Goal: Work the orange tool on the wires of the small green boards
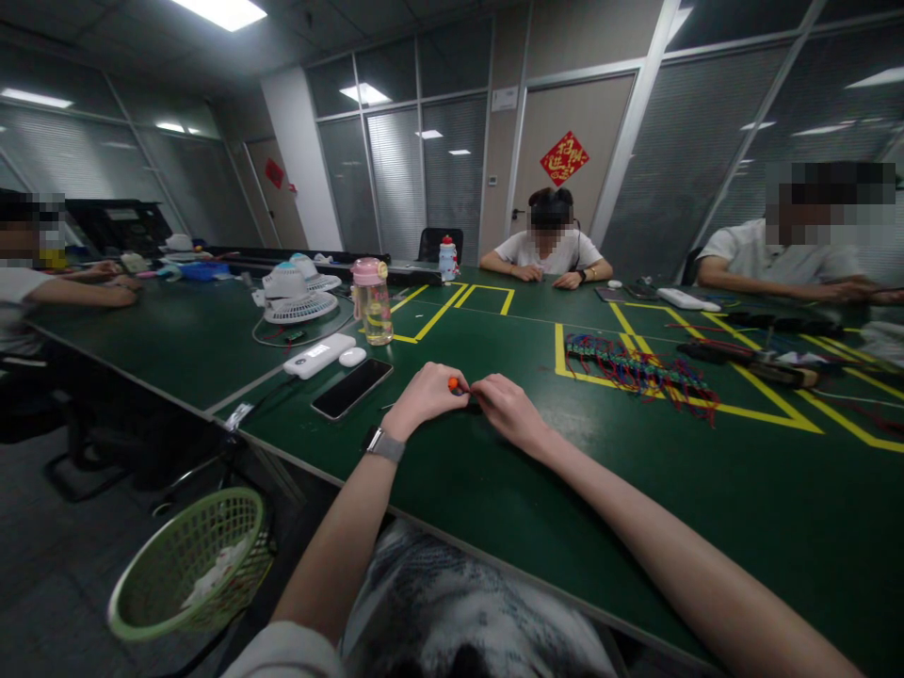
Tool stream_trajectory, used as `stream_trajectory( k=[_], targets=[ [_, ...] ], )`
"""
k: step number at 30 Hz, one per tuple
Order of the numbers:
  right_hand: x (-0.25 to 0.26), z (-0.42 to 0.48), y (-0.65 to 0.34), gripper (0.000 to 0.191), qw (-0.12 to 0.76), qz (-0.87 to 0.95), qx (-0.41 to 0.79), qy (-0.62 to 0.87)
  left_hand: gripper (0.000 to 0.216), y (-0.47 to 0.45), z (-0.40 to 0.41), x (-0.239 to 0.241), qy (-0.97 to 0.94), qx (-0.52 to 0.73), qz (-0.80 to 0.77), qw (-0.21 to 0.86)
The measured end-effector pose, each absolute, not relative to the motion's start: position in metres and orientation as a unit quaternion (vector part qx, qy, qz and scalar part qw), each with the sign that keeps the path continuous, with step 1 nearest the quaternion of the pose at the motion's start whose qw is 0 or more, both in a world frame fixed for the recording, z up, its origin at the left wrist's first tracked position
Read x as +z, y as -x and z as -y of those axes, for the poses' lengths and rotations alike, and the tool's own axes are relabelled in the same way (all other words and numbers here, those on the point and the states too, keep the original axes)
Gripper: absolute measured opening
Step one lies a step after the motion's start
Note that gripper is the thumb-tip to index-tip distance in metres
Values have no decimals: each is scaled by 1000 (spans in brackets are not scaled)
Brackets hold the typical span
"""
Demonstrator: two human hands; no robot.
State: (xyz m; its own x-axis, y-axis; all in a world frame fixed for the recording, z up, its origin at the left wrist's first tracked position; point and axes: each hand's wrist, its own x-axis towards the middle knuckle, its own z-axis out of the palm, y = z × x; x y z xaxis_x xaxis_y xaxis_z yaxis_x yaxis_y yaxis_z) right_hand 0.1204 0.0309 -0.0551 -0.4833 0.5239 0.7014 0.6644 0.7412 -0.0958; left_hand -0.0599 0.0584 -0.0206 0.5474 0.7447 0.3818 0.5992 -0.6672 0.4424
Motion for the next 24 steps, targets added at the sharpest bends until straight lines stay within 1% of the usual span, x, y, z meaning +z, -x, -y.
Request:
stream_trajectory(
  k=[7, 18, 24],
  targets=[
    [-57, -31, -120, 16, 383, 854, -85, 343, 18, 61, -58, -22, -870, 284, -380, 136],
    [-61, -32, -120, 16, 449, 813, 2, 372, 18, 62, -61, -23, -869, 288, -380, 133],
    [-63, -34, -120, 12, 473, 797, -2, 376, 18, 61, -59, -21, -867, 292, -378, 142]
  ],
)
